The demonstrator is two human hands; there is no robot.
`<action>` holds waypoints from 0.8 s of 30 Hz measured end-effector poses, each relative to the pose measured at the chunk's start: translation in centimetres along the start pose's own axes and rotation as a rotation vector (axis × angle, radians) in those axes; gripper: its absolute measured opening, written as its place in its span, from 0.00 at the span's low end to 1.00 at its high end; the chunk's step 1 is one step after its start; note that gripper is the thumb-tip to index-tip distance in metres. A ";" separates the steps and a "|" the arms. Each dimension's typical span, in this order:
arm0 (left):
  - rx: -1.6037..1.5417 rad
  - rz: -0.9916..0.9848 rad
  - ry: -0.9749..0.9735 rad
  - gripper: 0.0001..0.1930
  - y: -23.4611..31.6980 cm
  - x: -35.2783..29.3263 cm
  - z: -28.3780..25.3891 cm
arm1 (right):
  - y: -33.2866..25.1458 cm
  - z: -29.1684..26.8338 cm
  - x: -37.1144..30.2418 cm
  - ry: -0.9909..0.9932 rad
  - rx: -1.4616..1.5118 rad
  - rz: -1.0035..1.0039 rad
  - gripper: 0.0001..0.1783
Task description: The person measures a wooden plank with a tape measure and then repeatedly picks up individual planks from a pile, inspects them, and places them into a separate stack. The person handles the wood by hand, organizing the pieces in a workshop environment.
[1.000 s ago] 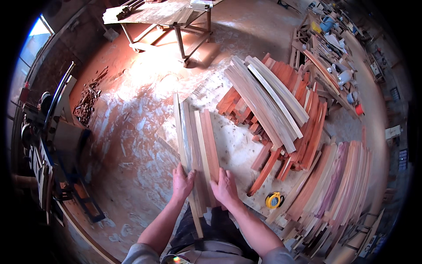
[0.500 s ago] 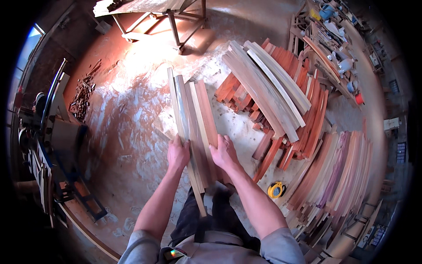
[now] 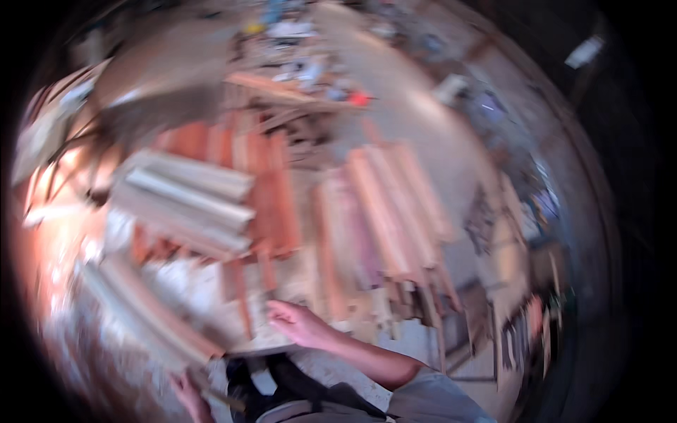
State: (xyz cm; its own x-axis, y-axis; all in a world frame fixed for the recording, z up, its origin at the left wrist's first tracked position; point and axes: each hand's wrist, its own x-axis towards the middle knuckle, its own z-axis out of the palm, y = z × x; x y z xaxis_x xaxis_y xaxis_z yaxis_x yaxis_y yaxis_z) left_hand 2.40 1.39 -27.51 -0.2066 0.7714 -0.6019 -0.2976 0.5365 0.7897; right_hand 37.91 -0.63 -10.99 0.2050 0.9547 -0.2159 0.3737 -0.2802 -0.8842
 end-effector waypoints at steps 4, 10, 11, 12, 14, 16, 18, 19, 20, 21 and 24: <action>0.371 0.106 -0.075 0.33 3.2 -3.5 0.7 | -2.5 -10.2 -3.1 0.177 -0.051 0.039 0.25; 0.311 0.134 -0.048 0.34 3.4 -2.8 0.6 | -1.5 -29.6 -5.5 0.725 -0.671 0.100 0.26; 0.285 0.127 -0.083 0.34 2.5 -1.0 -0.2 | -0.7 -32.8 -6.0 0.765 -0.760 0.152 0.28; 0.259 0.123 -0.116 0.34 1.3 1.4 -1.4 | 0.4 -35.6 -6.4 0.856 -0.819 0.237 0.29; 0.264 0.107 -0.126 0.34 1.2 2.0 -1.6 | 4.7 -39.6 -7.0 0.953 -0.907 0.377 0.31; 0.328 0.076 -0.091 0.34 3.5 -0.8 0.5 | 8.9 -42.9 -7.5 0.972 -0.974 0.500 0.34; 0.344 0.085 -0.019 0.33 4.8 -2.4 0.6 | 9.2 -43.7 -6.4 0.902 -0.857 0.627 0.34; 0.345 0.090 0.006 0.33 5.4 -2.6 0.4 | 9.2 -43.9 -6.0 0.865 -0.801 0.693 0.34; 0.343 0.094 0.032 0.33 5.6 -2.8 0.2 | 9.9 -44.3 -5.8 0.856 -0.830 0.673 0.33; 0.338 0.098 0.056 0.32 5.9 -2.9 0.1 | 10.6 -44.6 -5.6 0.848 -0.859 0.656 0.33; 0.323 0.106 0.127 0.32 6.5 -3.5 -0.8 | 11.1 -45.3 -5.5 0.785 -0.888 0.669 0.32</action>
State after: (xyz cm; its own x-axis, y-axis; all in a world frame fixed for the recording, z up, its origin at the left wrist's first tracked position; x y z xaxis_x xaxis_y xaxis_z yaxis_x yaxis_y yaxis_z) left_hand 0.48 1.94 -20.39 -0.3404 0.7910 -0.5083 0.0378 0.5517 0.8332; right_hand 81.88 -13.50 -0.85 0.9201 0.3870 0.0600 0.3908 -0.9172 -0.0774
